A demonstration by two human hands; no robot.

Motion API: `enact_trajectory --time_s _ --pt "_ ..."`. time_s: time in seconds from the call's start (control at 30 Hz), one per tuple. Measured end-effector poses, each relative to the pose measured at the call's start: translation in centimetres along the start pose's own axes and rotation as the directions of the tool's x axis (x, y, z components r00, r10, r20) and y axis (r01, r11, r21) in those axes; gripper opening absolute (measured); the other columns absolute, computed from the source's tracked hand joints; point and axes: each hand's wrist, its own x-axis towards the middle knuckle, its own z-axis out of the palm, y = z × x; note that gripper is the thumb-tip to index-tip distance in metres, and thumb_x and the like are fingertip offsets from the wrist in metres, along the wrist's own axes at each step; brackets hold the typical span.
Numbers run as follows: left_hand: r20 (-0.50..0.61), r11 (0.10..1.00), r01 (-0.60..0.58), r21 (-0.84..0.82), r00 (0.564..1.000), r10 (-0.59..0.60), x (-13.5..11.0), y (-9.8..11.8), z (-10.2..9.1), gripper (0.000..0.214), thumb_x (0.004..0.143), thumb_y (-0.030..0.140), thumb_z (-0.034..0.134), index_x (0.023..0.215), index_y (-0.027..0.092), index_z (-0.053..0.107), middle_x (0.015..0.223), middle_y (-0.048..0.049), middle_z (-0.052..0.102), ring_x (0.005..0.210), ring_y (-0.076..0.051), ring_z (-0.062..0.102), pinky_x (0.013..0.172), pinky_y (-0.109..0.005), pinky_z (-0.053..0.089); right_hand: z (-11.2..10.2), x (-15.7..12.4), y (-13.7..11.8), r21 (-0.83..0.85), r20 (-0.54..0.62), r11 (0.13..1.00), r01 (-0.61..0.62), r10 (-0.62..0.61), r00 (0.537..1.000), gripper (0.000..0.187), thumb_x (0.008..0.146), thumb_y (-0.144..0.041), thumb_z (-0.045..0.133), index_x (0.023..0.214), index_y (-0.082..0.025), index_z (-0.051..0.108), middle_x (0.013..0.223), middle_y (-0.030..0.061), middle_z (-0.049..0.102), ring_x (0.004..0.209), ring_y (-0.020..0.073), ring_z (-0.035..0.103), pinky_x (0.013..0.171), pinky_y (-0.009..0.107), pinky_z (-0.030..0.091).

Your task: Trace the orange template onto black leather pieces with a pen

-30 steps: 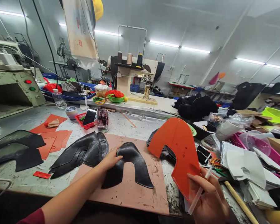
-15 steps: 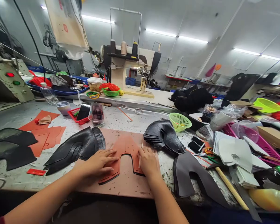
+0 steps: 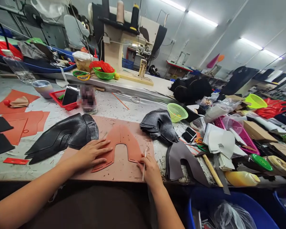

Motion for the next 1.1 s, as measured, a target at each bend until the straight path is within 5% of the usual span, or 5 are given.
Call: enact_trajectory --time_s 0.47,0.6,0.7,0.93,1.1 --pt "-0.054 0.998 -0.004 -0.062 0.999 0.001 0.0 0.0 0.4 0.042 0.079 0.050 0.056 0.120 0.037 0.056 0.140 0.0006 0.042 0.131 -0.027 0.032 0.108 -0.043 0.021 -1.9 1.5 -1.8 0.096 -0.143 0.995 0.008 0.005 0.990 0.023 0.089 -0.032 0.042 0.089 -0.022 0.063 0.098 0.0089 0.066 0.094 0.0223 0.061 0.080 0.038 0.050" --pt "-0.058 1.000 -0.013 -0.015 0.998 0.012 -0.1 0.2 0.5 0.043 0.080 0.050 0.055 0.120 0.036 0.056 0.140 -0.0005 0.042 0.130 -0.028 0.033 0.107 -0.043 0.023 -1.2 2.4 -4.5 0.287 -0.015 0.956 0.060 -0.058 0.998 0.027 0.091 -0.033 0.039 0.099 -0.022 0.063 0.085 0.0049 0.068 0.080 0.0172 0.064 0.072 0.031 0.052" --pt "-0.042 1.000 -0.011 0.023 0.999 0.012 -0.1 0.3 0.4 0.043 0.080 0.049 0.055 0.121 0.035 0.056 0.140 -0.0018 0.043 0.129 -0.028 0.034 0.106 -0.043 0.025 0.4 3.3 -7.0 0.378 0.117 0.922 0.088 -0.142 0.983 0.028 0.091 -0.032 0.039 0.087 -0.020 0.063 0.078 0.0040 0.067 0.073 0.0155 0.063 0.069 0.028 0.050" --pt "-0.031 0.999 -0.014 0.044 0.999 0.015 -0.1 0.3 0.5 0.040 0.083 0.042 0.053 0.122 0.035 0.055 0.140 -0.0011 0.042 0.130 -0.026 0.034 0.107 -0.040 0.024 4.5 4.7 -11.6 0.304 0.370 0.945 0.118 -0.231 0.900 0.016 0.086 -0.023 0.046 0.083 -0.018 0.061 0.080 0.0046 0.067 0.075 0.0172 0.062 0.069 0.028 0.048" --pt "-0.007 0.995 -0.019 0.093 1.000 0.020 -0.1 0.6 0.3 0.041 0.083 0.043 0.053 0.123 0.034 0.053 0.140 -0.0034 0.042 0.128 -0.027 0.036 0.106 -0.040 0.025 3.6 5.8 -11.1 0.315 0.429 0.947 0.058 -0.196 0.882 0.015 0.085 -0.021 0.047 0.080 -0.020 0.062 0.078 -0.0008 0.067 0.074 0.0143 0.062 0.069 0.024 0.047"
